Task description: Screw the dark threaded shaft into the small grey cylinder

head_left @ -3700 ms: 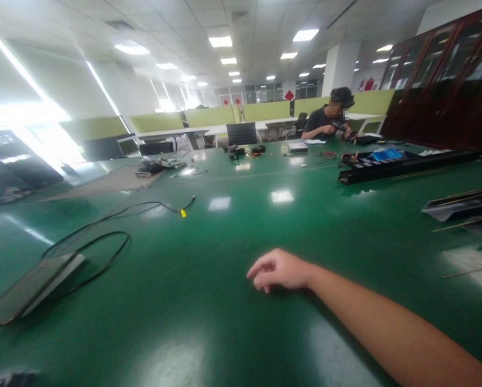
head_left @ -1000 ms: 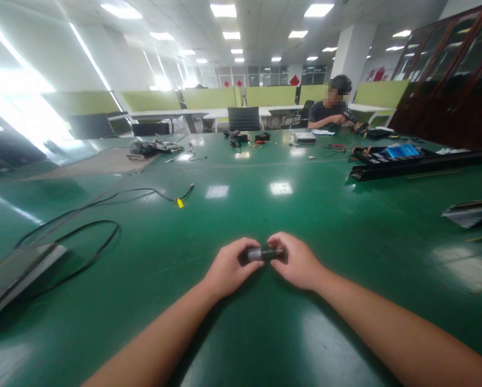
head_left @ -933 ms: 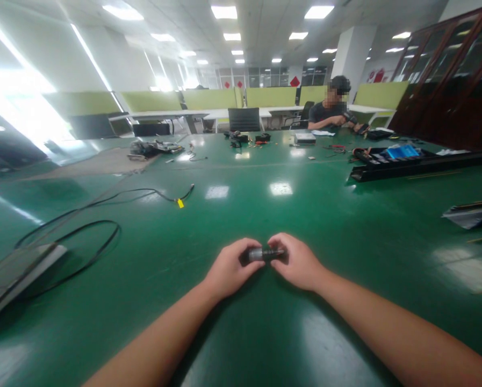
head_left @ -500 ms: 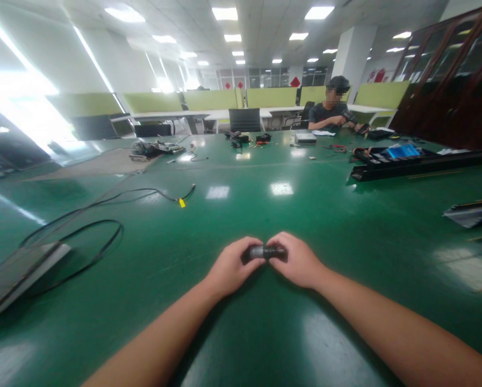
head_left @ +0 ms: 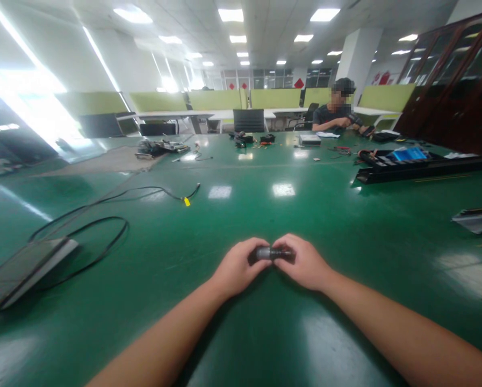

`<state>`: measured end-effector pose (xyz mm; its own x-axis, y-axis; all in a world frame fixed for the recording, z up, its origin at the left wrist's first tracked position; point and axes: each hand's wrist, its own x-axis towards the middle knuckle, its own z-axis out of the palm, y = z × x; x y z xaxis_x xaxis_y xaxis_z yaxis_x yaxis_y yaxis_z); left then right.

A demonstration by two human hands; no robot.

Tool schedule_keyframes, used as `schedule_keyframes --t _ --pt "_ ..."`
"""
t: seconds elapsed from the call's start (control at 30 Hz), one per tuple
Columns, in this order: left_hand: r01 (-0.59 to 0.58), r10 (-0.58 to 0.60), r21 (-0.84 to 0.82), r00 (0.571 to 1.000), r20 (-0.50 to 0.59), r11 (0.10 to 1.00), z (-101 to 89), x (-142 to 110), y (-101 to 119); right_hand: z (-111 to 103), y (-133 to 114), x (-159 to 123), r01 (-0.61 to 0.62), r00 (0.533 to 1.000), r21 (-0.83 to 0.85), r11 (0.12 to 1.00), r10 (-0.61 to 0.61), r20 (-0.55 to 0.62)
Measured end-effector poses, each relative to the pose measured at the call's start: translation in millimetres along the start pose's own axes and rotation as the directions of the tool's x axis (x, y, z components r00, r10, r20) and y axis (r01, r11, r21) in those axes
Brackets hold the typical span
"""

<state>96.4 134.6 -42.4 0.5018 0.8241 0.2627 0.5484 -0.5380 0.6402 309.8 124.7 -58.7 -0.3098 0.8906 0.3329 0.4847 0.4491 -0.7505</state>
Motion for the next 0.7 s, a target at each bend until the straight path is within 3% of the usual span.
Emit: schedule_keyframes --t 0.7 --pt "0.007 -0.008 0.022 1.0 0.022 1.0 1.7 0.1 4.0 -2.8 -3.8 -1.8 0.043 0.999 0.014 0.999 -0.043 0.006"
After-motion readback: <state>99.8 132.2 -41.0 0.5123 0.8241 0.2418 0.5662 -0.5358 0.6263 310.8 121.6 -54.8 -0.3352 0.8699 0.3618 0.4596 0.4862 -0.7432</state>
